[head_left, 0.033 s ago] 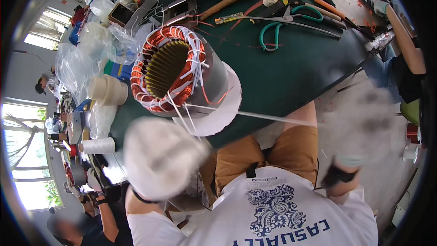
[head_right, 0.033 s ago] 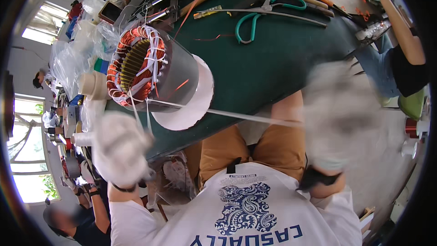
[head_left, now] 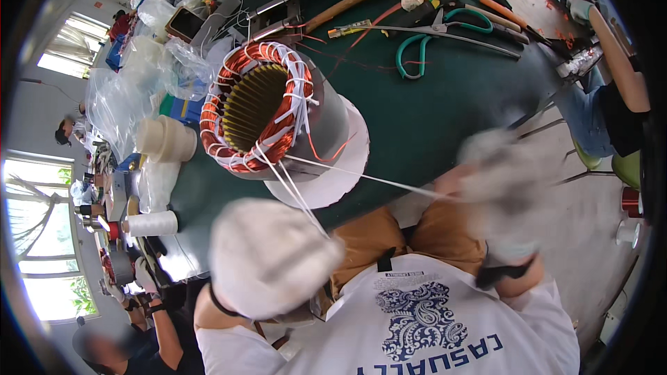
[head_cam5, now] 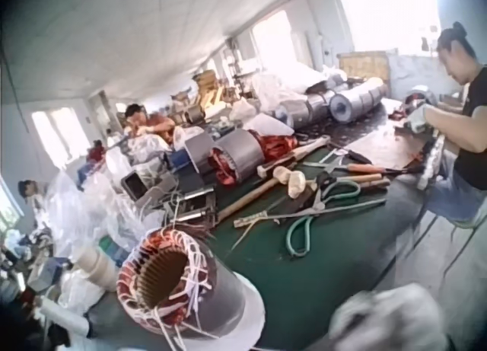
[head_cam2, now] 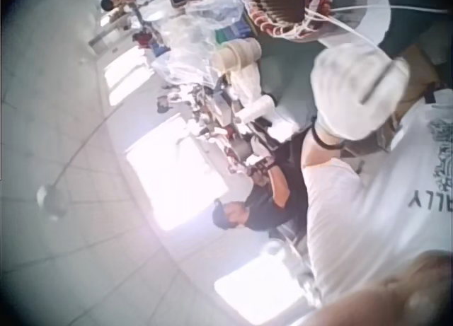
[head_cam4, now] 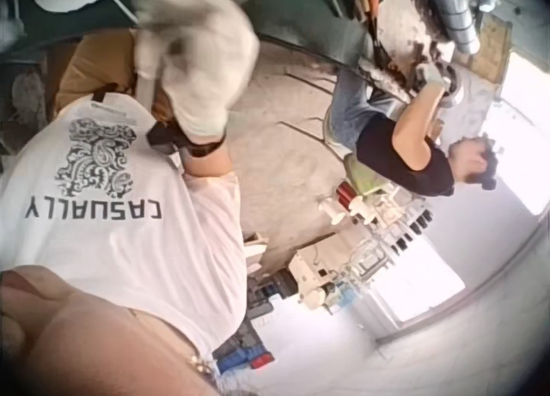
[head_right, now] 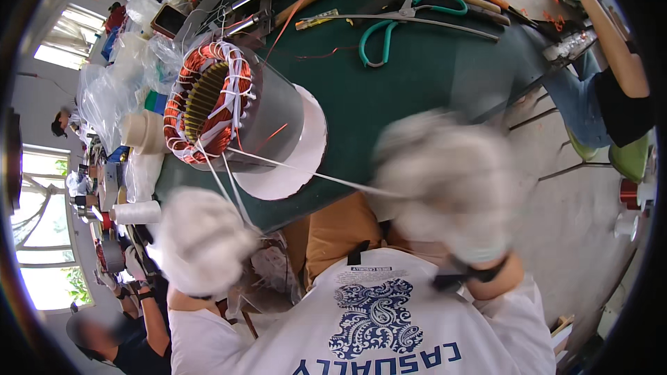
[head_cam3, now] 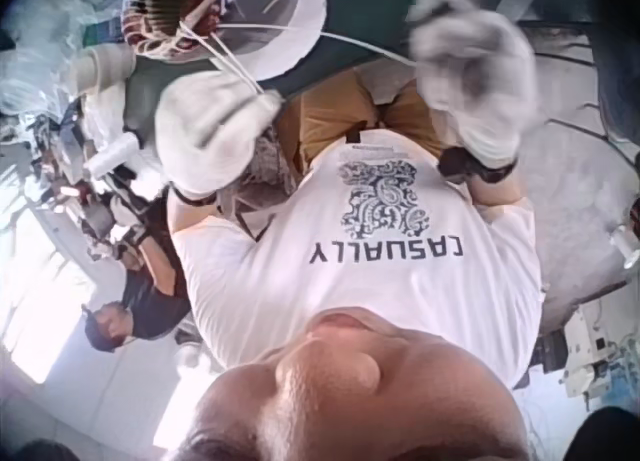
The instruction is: Tying down and securing copper windings on an electric motor stator using string and pliers.
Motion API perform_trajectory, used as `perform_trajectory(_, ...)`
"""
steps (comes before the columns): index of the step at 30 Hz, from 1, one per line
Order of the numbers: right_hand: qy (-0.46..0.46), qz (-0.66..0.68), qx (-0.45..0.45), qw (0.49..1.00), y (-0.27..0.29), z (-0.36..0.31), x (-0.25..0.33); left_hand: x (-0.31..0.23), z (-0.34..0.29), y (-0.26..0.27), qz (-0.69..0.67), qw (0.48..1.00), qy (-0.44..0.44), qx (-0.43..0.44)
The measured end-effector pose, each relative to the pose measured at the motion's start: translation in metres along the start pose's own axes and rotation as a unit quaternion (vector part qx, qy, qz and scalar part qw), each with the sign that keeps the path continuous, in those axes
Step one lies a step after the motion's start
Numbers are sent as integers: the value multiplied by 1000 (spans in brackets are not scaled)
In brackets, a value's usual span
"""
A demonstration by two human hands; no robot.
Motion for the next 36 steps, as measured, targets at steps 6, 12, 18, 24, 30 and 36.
perform_trajectory(6, -465, 214, 240, 825, -120, 3, -56, -6, -16, -13, 86, 993, -82, -11)
perform_trajectory(12, -51, -12, 312, 949, -92, 5, -72, 92, 28, 38, 155, 983, 85, -40)
perform_trajectory(18, 93, -160, 380, 906, -109, 3, -72, 92, 121, 3, 76, 989, -43, 116)
perform_trajectory(24, 124, -178, 419, 882, -108, 9, -57, 150, 112, 43, -39, 988, 101, -110)
perform_trajectory(30, 69, -73, 297, 950, -85, 26, -40, 62, 4, 25, 217, 924, 182, -259)
perform_trajectory(36, -311, 355, 257, 844, -141, 69, -25, 40, -2, -57, 84, 847, 335, -405)
Point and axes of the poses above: each hand's wrist, its own z-axis towards the middle knuckle, its own y-axis out of the back of the hand, x = y × z, the point moved 2 cm from there along z, towards the middle knuckle, and after that the axes turned 8 degrees about -x, right-handed, at the moved point
